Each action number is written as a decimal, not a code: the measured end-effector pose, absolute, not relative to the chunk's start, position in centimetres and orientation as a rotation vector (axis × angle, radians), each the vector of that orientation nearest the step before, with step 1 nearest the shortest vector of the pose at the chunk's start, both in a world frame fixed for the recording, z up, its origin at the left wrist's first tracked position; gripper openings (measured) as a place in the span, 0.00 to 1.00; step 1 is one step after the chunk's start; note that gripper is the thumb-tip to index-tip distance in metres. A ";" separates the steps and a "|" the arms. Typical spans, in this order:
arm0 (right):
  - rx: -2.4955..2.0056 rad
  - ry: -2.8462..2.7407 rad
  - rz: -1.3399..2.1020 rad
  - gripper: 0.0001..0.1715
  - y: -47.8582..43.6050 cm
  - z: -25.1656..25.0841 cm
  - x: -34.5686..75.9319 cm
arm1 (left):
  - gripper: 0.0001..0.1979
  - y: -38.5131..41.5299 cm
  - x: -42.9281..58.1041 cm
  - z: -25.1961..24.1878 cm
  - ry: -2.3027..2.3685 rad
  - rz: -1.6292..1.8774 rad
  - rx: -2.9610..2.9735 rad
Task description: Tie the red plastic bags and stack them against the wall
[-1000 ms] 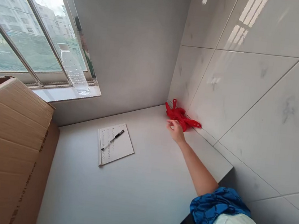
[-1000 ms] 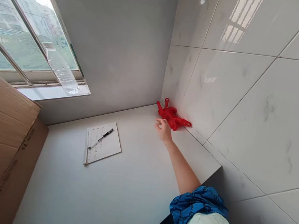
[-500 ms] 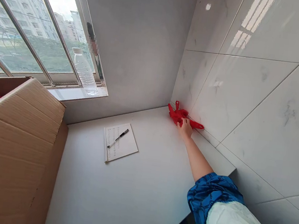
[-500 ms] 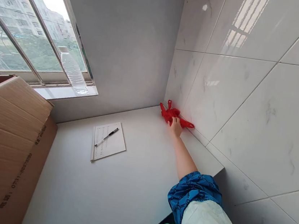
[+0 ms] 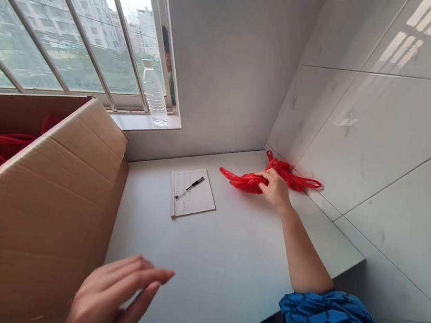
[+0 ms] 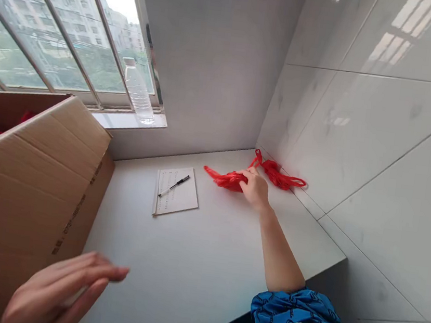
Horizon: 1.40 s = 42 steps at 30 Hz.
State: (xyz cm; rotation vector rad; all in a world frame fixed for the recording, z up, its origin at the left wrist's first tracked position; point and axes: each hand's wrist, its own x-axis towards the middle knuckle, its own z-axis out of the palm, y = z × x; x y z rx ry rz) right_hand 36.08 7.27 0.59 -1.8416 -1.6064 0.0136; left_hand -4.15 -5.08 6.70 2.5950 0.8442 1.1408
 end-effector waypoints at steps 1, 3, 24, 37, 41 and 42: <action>-1.682 -1.689 0.078 0.21 6.9 1.2 34.7 | 0.14 -4.5 -3.4 7.0 0.875 1.187 2.542; -1.361 -1.803 0.235 0.20 6.3 1.9 31.5 | 0.11 -2.9 -1.7 7.1 1.025 1.276 2.371; -1.110 -2.062 0.709 0.08 3.1 -3.3 23.7 | 0.06 2.6 1.5 -3.7 1.275 0.946 2.385; -1.287 -1.987 0.609 0.10 3.0 -1.5 26.7 | 0.08 3.3 -0.9 -1.8 1.467 1.266 2.105; -1.306 -2.017 0.518 0.11 2.4 -1.6 24.8 | 0.11 2.0 0.6 -1.3 1.306 1.136 2.407; -1.298 -2.053 0.517 0.10 2.4 -1.7 24.5 | 0.11 1.8 1.0 -1.4 1.255 1.054 2.507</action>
